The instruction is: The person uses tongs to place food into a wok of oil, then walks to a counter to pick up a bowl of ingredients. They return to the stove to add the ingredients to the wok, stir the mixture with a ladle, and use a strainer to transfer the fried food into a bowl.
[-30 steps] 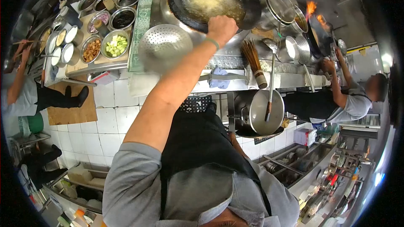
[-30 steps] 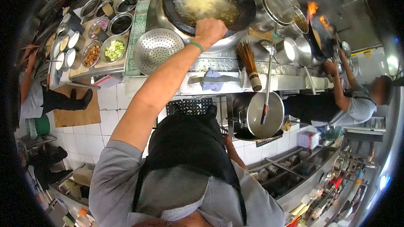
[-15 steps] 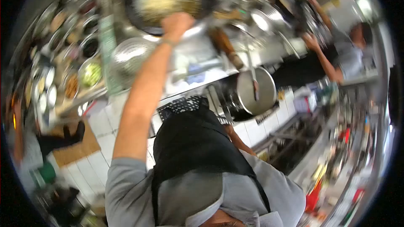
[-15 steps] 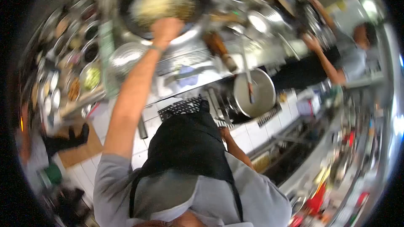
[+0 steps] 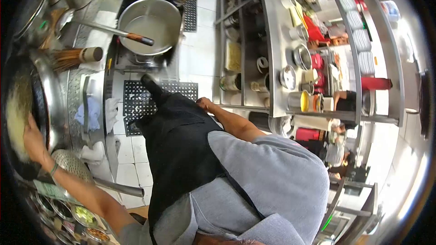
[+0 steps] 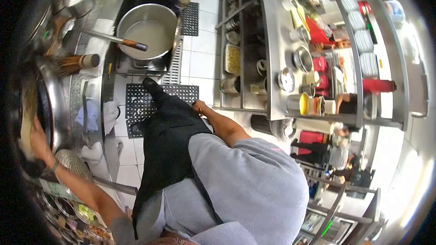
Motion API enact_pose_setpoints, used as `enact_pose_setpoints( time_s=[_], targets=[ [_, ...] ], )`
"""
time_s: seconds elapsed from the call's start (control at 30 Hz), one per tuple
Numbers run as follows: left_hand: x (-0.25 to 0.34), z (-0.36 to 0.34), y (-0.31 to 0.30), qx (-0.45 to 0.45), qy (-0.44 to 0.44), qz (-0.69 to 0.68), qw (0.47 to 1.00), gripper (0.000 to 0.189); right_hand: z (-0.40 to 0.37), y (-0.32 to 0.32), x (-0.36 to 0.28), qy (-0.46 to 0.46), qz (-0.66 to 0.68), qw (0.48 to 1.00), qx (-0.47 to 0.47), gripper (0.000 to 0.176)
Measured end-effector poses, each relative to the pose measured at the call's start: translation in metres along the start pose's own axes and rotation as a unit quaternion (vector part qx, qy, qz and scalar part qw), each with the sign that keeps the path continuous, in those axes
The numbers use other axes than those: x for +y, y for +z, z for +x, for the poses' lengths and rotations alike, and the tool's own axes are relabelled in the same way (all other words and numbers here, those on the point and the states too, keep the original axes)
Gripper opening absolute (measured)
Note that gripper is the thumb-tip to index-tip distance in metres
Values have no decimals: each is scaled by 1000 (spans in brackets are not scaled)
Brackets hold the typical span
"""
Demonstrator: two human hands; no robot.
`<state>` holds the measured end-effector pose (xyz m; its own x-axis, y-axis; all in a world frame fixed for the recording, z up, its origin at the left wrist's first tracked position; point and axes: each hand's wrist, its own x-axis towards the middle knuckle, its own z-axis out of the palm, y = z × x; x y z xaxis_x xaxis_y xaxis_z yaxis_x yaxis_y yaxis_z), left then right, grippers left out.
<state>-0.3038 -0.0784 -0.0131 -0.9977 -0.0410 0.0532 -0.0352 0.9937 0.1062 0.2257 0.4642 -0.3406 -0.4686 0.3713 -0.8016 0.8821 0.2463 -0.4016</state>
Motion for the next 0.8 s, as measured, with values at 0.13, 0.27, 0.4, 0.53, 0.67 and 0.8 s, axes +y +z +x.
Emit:
enact_pose_setpoints(
  time_s=[0.13,0.27,0.4,0.53,0.67,0.8],
  targets=[
    [8,-3,-9,-23,-28,35,999,73,-37,-10,9,140,96,985,22,28],
    [-10,5,-1,-15,-21,26,999,72,-30,-13,22,103,97,990,13,22],
    [-16,5,0,12,-33,68,997,72,-35,-36,20,171,175,969,40,39],
    [10,-19,-15,80,-46,88,992,67,-40,-81,67,152,287,945,42,47],
    [9,-30,-16,140,14,99,985,59,-23,-126,137,182,403,890,115,37],
    [6,-30,-11,185,47,111,975,50,12,-170,211,200,584,764,189,23]
  ],
)
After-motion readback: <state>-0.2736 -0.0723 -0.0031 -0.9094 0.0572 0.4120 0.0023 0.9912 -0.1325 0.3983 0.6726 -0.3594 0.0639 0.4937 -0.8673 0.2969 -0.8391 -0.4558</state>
